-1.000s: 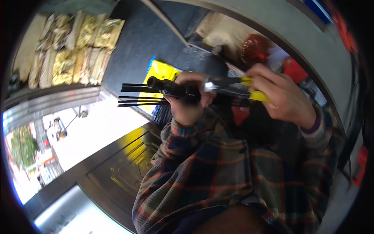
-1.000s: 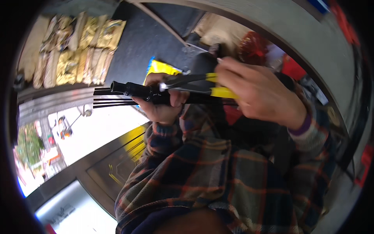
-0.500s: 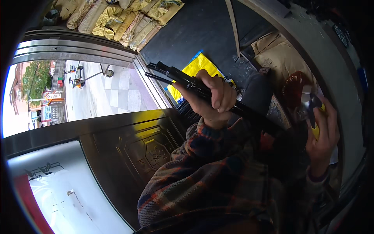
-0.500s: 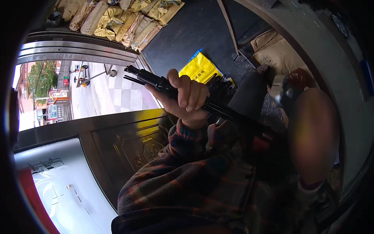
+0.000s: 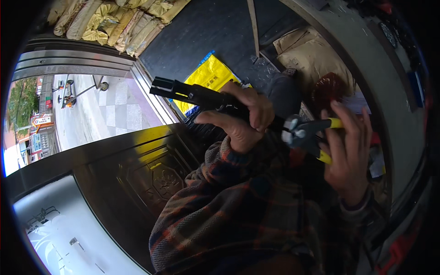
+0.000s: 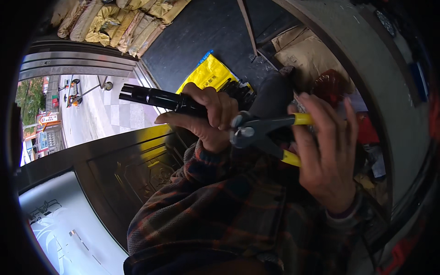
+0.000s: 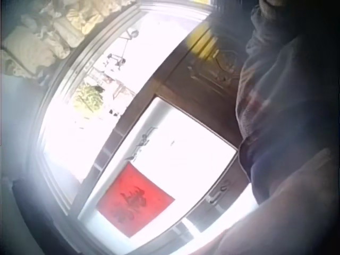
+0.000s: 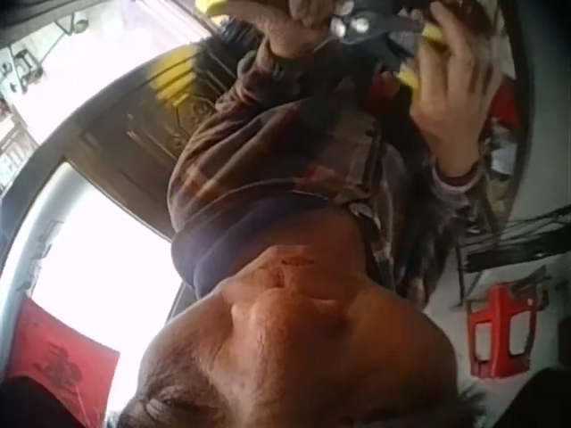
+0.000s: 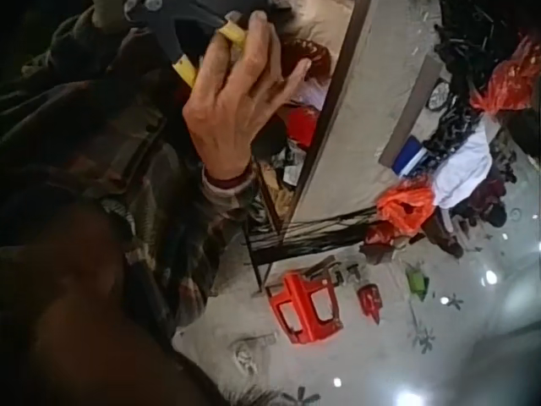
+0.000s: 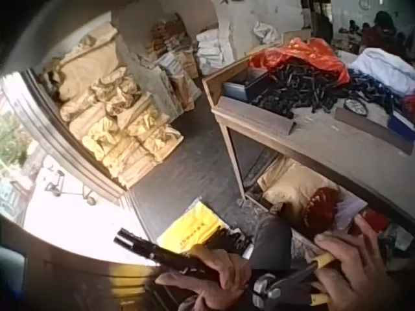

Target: Bundling and securing multiple black electrical wires using ties and specialized pliers.

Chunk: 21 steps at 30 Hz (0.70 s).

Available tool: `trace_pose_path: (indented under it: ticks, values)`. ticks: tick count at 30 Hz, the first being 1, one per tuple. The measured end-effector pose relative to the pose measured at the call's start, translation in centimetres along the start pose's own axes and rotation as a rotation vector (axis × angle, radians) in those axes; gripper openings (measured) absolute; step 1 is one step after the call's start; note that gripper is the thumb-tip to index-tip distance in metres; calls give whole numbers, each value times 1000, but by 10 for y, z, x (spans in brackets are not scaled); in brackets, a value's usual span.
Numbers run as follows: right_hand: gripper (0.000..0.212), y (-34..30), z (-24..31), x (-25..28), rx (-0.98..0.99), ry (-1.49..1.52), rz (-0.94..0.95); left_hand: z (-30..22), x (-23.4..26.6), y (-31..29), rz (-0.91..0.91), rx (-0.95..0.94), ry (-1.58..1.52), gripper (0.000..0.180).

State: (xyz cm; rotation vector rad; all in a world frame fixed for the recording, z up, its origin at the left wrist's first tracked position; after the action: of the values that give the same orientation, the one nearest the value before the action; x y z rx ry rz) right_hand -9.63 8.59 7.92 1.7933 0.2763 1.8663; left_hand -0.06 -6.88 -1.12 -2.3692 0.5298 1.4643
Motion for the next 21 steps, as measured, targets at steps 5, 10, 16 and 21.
trace_pose_path:
  ticks: [5,10,16,21]
  values:
    - [20,1,3,-6,117,-86,-67,19,19,-21,178,-42,104,81]
    - [21,-6,2,0,177,-120,-18,18,30,-35,287,-23,175,79]
    - [24,-12,2,5,185,-194,-27,7,25,-43,262,9,452,76]
    - [22,-14,-1,12,258,-243,-15,6,30,-38,387,-46,554,71]
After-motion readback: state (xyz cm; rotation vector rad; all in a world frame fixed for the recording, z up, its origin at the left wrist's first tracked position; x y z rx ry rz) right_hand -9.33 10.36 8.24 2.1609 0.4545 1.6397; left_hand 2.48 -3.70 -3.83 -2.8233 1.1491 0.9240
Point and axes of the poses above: each hand's wrist, its own y-axis towards the middle knuckle, its own x-axis out of the back of the hand, z = x × y, the point moved 2 cm from there along y, towards the middle knuckle, and after that the axes turned 13 degrees about -z, right-handed, at the moved point
